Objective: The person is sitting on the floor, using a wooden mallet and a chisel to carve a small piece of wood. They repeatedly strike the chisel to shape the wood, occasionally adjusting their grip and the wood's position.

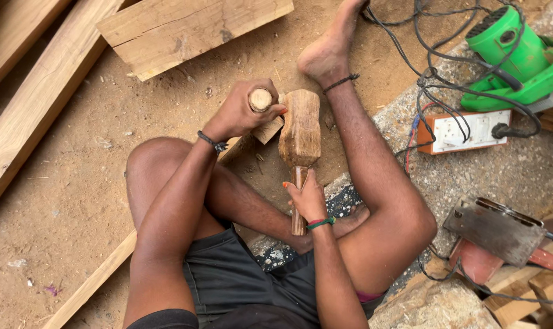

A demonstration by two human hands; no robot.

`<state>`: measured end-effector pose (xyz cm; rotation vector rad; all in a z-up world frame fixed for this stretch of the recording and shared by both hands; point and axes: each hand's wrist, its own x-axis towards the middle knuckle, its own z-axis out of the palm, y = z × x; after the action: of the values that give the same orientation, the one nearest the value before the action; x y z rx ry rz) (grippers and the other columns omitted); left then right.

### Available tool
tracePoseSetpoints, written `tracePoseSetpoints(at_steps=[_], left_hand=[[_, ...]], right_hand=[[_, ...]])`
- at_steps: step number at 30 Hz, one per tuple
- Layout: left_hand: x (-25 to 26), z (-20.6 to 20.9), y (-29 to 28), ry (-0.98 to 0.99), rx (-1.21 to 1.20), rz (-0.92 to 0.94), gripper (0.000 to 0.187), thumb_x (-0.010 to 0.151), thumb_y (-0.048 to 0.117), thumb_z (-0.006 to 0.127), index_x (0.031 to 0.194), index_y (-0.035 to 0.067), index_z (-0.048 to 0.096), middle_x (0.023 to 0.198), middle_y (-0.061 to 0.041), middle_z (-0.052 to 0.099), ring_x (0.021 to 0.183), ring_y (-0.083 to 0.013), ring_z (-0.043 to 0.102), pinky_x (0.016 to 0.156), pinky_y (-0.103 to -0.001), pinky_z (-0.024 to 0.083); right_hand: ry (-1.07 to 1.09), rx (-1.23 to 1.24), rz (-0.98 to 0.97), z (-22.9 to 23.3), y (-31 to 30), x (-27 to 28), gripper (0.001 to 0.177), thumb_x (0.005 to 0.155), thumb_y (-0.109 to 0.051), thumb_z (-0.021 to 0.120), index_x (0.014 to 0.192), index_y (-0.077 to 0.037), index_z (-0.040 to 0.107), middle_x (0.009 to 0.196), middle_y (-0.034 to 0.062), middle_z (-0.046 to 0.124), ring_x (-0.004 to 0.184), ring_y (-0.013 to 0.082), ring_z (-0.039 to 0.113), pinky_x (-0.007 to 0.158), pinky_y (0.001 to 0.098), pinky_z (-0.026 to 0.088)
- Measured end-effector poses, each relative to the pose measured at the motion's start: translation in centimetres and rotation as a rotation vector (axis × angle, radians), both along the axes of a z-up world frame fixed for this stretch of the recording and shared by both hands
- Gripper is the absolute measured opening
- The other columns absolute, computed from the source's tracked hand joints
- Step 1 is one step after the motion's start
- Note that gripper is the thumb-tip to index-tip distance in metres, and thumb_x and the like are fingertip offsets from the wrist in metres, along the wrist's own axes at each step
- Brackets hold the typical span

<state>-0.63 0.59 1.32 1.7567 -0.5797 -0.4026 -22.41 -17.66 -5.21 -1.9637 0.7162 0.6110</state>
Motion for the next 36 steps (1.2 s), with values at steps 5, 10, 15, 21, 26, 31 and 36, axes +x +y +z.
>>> tracePoseSetpoints(at_steps=[5,10,15,21,26,31,36], left_hand=[[-0.1,-0.1,0.1,-0.06,0.002,0.004,0.032,0.091,0.027,0.085,0.084,0.005,0.064,0.08,-0.006,0.067,0.072,-0.014,0.061,0.066,-0.032,0.05],[-0.2,-0.2,0.0,-0.027,0.029,0.001,0.032,0.092,0.029,0.084,0.085,0.005,0.065,0.079,-0.006,0.068,0.072,-0.0133,0.061,0.067,-0.032,0.05],[-0.2,-0.4,-0.2,0.071,0.002,-0.002,0.03,0.09,0.031,0.082,0.086,0.007,0.066,0.077,-0.003,0.068,0.072,-0.0113,0.06,0.065,-0.03,0.05],[0.1,-0.7,-0.7,0.019,-0.005,-0.004,0.035,0.089,0.034,0.085,0.086,0.007,0.063,0.076,-0.004,0.066,0.072,-0.0137,0.06,0.066,-0.032,0.05],[0.2,-1.3,-1.1,0.022,0.025,-0.003,0.038,0.087,0.041,0.083,0.089,0.008,0.064,0.079,-0.006,0.067,0.073,-0.0176,0.061,0.069,-0.035,0.051],[0.7,-2.0,-1.5,-0.048,0.013,0.025,0.041,0.085,0.043,0.085,0.093,0.008,0.065,0.085,-0.008,0.069,0.078,-0.0189,0.064,0.072,-0.038,0.051],[0.3,-3.3,-2.0,0.089,0.01,-0.022,0.04,0.083,0.045,0.082,0.091,0.01,0.064,0.084,-0.004,0.071,0.078,-0.0172,0.067,0.071,-0.037,0.054]], right_hand=[[0.035,0.017,-0.011,0.4,-0.1,0.3,0.053,0.085,-0.024,0.078,0.119,0.003,0.047,0.082,0.02,0.073,0.056,0.0254,0.075,0.049,0.0385,0.059],[-0.028,0.101,-0.08,-0.1,-0.2,-0.1,0.042,0.088,-0.017,0.075,0.117,0.001,0.051,0.083,0.0164,0.07,0.054,0.02,0.071,0.045,0.0336,0.058],[-0.122,0.386,-0.274,1.1,-1.2,-0.7,0.035,0.09,-0.009,0.073,0.119,-0.003,0.054,0.084,0.0115,0.063,0.052,0.0132,0.063,0.042,0.0288,0.055],[-0.408,0.553,-0.496,7.7,-2.1,-2.1,0.038,0.088,-0.006,0.074,0.119,-0.001,0.052,0.093,0.0081,0.068,0.063,0.0136,0.064,0.056,0.03,0.058],[-0.922,0.136,-0.143,16.4,-3.6,-2.6,0.019,0.092,-0.003,0.064,0.11,-0.004,0.058,0.094,0.0094,0.069,0.075,0.02,0.068,0.079,0.0369,0.054],[-0.98,0.175,-0.398,17.0,-5.3,-3.0,0.013,0.108,-0.002,0.069,0.109,0.002,0.056,0.094,0.0118,0.064,0.073,0.0195,0.06,0.066,0.033,0.051],[-1.208,0.278,-0.53,17.8,-5.8,-2.3,0.037,0.106,-0.006,0.071,0.136,-0.01,0.05,0.094,0.009,0.067,0.062,0.0174,0.058,0.059,0.0331,0.052]])
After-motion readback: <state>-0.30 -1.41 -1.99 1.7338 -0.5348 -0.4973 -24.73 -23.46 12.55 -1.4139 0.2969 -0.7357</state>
